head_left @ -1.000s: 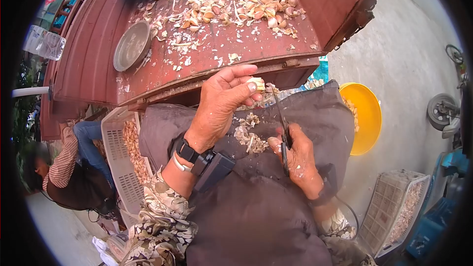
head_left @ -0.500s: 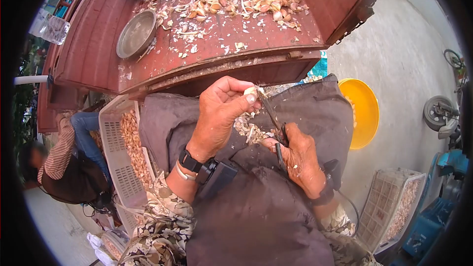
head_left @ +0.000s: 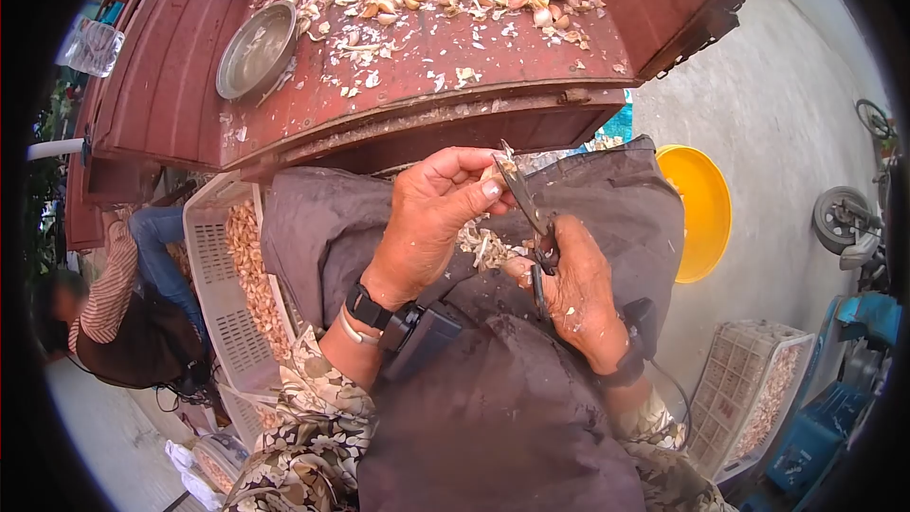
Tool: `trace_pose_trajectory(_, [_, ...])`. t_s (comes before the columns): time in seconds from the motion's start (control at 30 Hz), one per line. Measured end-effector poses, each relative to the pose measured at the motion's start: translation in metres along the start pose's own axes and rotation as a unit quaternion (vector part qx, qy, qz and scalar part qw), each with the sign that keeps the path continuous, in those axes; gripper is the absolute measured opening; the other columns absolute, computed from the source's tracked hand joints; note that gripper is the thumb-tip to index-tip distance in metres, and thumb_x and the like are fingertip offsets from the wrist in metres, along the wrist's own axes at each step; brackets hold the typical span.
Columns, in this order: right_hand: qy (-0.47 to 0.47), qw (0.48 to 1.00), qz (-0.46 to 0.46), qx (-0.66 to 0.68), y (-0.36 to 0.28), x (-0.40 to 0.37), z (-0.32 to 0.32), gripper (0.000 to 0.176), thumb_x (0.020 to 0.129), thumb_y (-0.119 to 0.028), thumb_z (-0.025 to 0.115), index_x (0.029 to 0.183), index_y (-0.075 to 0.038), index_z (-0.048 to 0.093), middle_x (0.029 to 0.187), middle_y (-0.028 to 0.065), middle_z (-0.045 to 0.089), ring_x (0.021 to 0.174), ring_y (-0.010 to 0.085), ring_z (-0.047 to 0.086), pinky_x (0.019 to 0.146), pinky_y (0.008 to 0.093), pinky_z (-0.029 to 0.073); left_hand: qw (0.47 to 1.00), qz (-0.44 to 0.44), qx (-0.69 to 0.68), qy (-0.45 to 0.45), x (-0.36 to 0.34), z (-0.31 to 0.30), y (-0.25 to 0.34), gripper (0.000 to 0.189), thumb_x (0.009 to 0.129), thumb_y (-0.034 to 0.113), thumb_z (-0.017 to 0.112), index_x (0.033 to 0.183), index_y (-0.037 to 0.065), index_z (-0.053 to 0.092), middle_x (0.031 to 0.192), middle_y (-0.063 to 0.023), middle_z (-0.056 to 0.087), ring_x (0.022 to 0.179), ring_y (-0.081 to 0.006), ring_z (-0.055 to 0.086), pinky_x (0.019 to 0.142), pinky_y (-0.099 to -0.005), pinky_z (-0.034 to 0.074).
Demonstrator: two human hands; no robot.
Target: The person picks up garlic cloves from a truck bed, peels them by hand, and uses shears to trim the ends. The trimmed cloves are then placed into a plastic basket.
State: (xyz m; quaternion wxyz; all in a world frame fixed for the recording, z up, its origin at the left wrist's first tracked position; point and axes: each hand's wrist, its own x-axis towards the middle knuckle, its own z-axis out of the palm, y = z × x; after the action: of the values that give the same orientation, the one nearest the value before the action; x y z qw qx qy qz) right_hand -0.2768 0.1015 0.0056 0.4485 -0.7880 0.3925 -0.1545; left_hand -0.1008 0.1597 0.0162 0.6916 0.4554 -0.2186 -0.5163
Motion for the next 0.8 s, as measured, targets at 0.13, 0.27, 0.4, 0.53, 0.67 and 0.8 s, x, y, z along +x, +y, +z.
trace_pose_trajectory(0.13, [0.016,0.993,-0.034,-0.112,-0.013,-0.006,-0.006,0.055,0.074,-0.047,0.071,0.092,0.0,0.048,0.084,0.0183,0.053,0.083,0.0375,0.052,0.068,0.0458,0.043,1.0,0.021,0.018,0.006,-0.009,0.001,0.006,0.019,0.087,0.004,0.062,0.105,-0.003,0.059,0.099,-0.0094,0.064,0.086,-0.014,0.062,0.077,-0.0276,0.052])
trace_pose_trajectory(0.27, [0.023,0.99,-0.081,-0.113,-0.019,-0.009,-0.009,0.052,0.072,-0.041,0.075,0.085,0.0,0.046,0.079,0.0186,0.05,0.076,0.0377,0.05,0.066,0.0439,0.042,0.999,0.024,0.045,0.019,-0.019,0.002,0.013,0.018,0.086,0.002,0.061,0.103,-0.003,0.059,0.1,-0.0092,0.064,0.086,-0.0139,0.062,0.078,-0.0279,0.052])
trace_pose_trajectory(0.4, [-0.013,0.99,-0.073,-0.117,-0.021,-0.009,-0.007,0.048,0.075,-0.039,0.073,0.085,-0.001,0.045,0.078,0.0201,0.052,0.076,0.0405,0.053,0.063,0.0473,0.042,0.997,0.033,0.06,0.017,-0.025,-0.003,0.014,0.018,0.087,0.002,0.06,0.103,-0.003,0.059,0.099,-0.009,0.064,0.085,-0.0138,0.062,0.076,-0.0275,0.052])
trace_pose_trajectory(0.53, [-0.041,0.995,-0.069,-0.062,-0.02,-0.008,-0.006,0.049,0.077,-0.039,0.072,0.083,0.0,0.043,0.071,0.0214,0.053,0.069,0.0443,0.053,0.059,0.0474,0.042,0.998,0.039,0.05,0.031,-0.028,-0.004,0.013,0.016,0.086,0.002,0.061,0.101,-0.003,0.059,0.096,-0.009,0.064,0.083,-0.0136,0.063,0.074,-0.0266,0.051])
trace_pose_trajectory(0.67, [-0.083,0.995,-0.04,-0.027,-0.016,-0.008,-0.003,0.049,0.081,-0.042,0.068,0.082,0.0,0.044,0.066,0.0209,0.054,0.064,0.0449,0.053,0.057,0.0465,0.043,0.997,0.039,0.053,0.035,-0.026,-0.008,0.009,0.014,0.087,0.002,0.061,0.099,-0.003,0.058,0.093,-0.009,0.065,0.082,-0.0138,0.063,0.072,-0.0261,0.05])
trace_pose_trajectory(0.8, [-0.143,0.983,0.006,0.116,-0.001,-0.009,0.003,0.044,0.089,-0.042,0.06,0.082,0.0,0.047,0.062,0.0136,0.053,0.055,0.0288,0.056,0.052,0.0384,0.044,0.996,0.023,0.075,0.04,-0.025,-0.009,0.008,0.014,0.087,0.002,0.061,0.099,-0.003,0.058,0.092,-0.0094,0.065,0.081,-0.0144,0.063,0.071,-0.026,0.05])
